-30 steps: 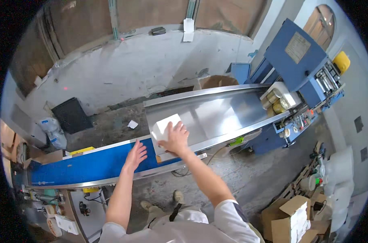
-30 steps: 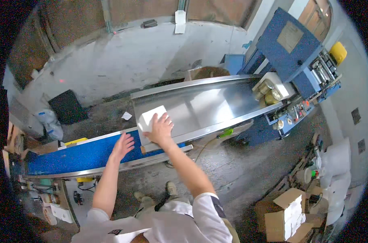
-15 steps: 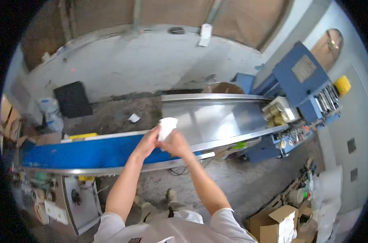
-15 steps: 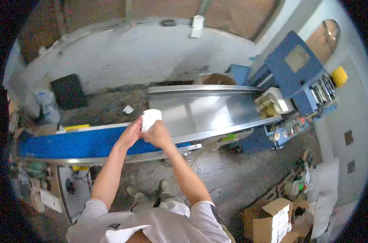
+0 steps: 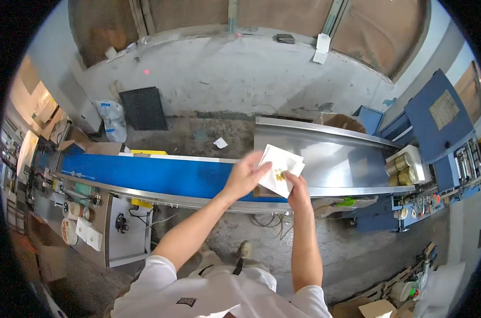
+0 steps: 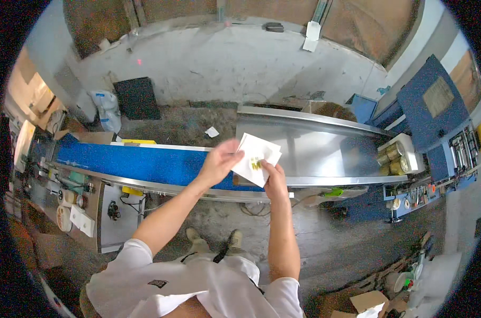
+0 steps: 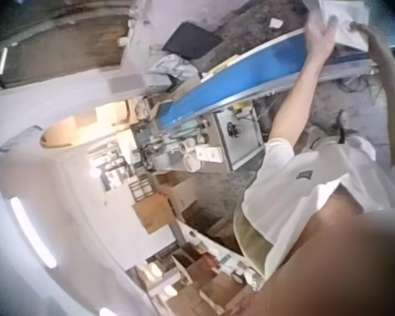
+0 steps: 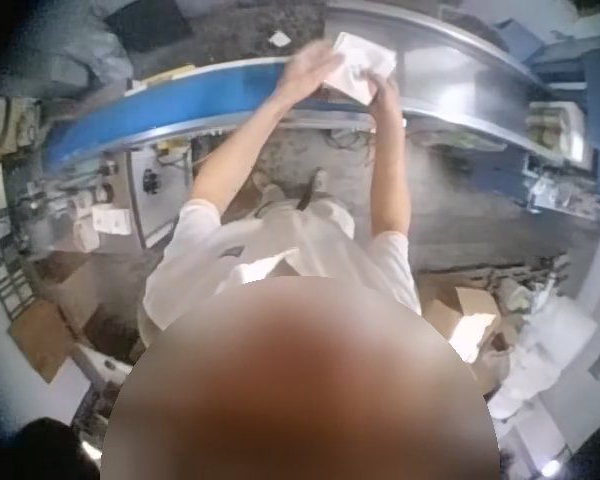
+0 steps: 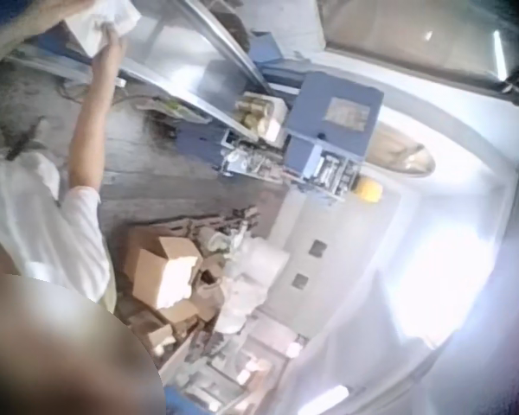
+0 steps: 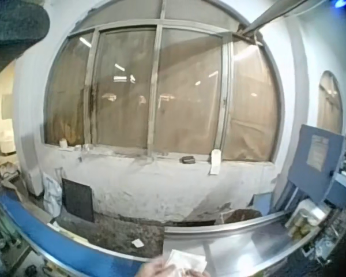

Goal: Organizing and packaging stacks of paper napkins from a production machine onto a conveyor belt.

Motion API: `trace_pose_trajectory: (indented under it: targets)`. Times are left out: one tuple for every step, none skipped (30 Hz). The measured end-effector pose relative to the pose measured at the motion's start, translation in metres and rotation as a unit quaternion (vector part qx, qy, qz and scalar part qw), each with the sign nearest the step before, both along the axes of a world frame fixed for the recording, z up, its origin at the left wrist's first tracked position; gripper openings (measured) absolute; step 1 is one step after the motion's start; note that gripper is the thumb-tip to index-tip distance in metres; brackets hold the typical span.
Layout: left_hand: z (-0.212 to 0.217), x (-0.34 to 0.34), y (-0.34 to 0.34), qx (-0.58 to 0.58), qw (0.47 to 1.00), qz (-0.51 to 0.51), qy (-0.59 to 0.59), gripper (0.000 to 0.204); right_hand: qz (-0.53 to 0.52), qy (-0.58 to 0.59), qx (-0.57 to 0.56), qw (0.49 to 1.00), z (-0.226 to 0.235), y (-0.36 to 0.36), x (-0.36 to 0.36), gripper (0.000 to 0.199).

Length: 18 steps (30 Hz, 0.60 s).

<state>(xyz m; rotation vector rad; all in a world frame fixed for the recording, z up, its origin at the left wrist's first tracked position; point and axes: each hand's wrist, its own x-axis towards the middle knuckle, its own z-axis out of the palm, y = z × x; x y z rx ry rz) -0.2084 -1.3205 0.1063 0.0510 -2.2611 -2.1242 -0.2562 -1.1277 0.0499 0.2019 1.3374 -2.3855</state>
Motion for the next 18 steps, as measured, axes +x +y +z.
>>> trace_pose_trajectory:
  targets:
    - [-0.002, -0.003, -0.006, -0.131, 0.984, 0.097, 0.078, 0.06, 0.003, -0.004, -0.018, 1.0, 0.001, 0.005, -0.001, 0.034]
    - [-0.032, -0.017, -0.015, -0.136, 0.976, 0.152, 0.072, 0.081, 0.022, 0.005, -0.032, 0.999, 0.003, 0.006, -0.002, 0.034]
    - [-0.054, -0.035, -0.022, 0.0, 0.998, 0.063, 0.016, 0.074, 0.038, 0.02, -0.045, 0.998, 0.012, 0.01, -0.004, 0.034]
    - [-0.067, -0.047, -0.028, 0.133, 0.99, -0.027, -0.044, 0.068, 0.053, 0.02, -0.041, 0.998, 0.016, 0.012, -0.007, 0.036]
    - [-0.034, -0.041, -0.014, 0.209, 0.968, -0.064, -0.121, 0.077, 0.044, 0.018, -0.04, 0.998, 0.016, 0.023, -0.01, 0.036]
    - [-0.04, -0.051, -0.005, 0.209, 0.967, -0.071, -0.125, 0.077, 0.054, 0.046, -0.016, 0.997, 0.016, 0.032, -0.014, 0.037]
    - [-0.042, -0.057, -0.006, 0.172, 0.978, -0.081, -0.085, 0.072, 0.072, 0.075, 0.003, 0.995, 0.017, 0.032, -0.019, 0.038]
    - [-0.044, -0.061, -0.006, 0.134, 0.986, -0.09, -0.045, 0.067, 0.072, 0.075, 0.001, 0.995, 0.013, 0.032, -0.027, 0.038]
    - [-0.047, -0.064, -0.005, 0.132, 0.986, -0.09, -0.046, 0.067, 0.094, 0.134, 0.064, 0.984, 0.006, 0.033, -0.037, 0.039]
    - [-0.05, -0.067, 0.004, 0.124, 0.989, -0.075, 0.002, 0.062, 0.11, 0.191, 0.132, 0.967, -0.002, 0.041, -0.047, 0.039]
    - [-0.052, -0.069, 0.011, 0.115, 0.99, -0.057, 0.05, 0.058, 0.13, 0.19, 0.149, 0.962, -0.007, 0.047, -0.056, 0.041]
    - [-0.054, -0.07, 0.017, 0.113, 0.99, -0.066, 0.046, 0.058, 0.128, 0.187, 0.15, 0.962, -0.013, 0.052, -0.06, 0.041]
    - [-0.072, -0.073, 0.016, 0.061, 0.995, -0.052, 0.053, 0.06, 0.146, 0.201, 0.184, 0.951, -0.017, 0.049, -0.063, 0.049]
    - [-0.084, -0.074, 0.015, 0.009, 0.997, -0.038, 0.061, 0.061, 0.165, 0.216, 0.216, 0.938, -0.019, 0.046, -0.065, 0.058]
    - [-0.097, -0.072, 0.011, -0.023, 0.998, -0.048, 0.044, 0.073, 0.168, 0.215, 0.214, 0.938, -0.022, 0.042, -0.065, 0.058]
    - [-0.097, -0.069, 0.018, -0.021, 0.998, -0.052, 0.043, 0.073, 0.147, 0.265, 0.232, 0.924, -0.026, 0.043, -0.064, 0.072]
    - [-0.097, -0.064, 0.024, -0.032, 0.997, -0.052, 0.052, 0.079, 0.126, 0.315, 0.249, 0.907, -0.028, 0.046, -0.064, 0.086]
    - [-0.096, -0.063, 0.029, -0.042, 0.996, -0.052, 0.062, 0.085, 0.124, 0.312, 0.252, 0.908, -0.029, 0.05, -0.066, 0.086]
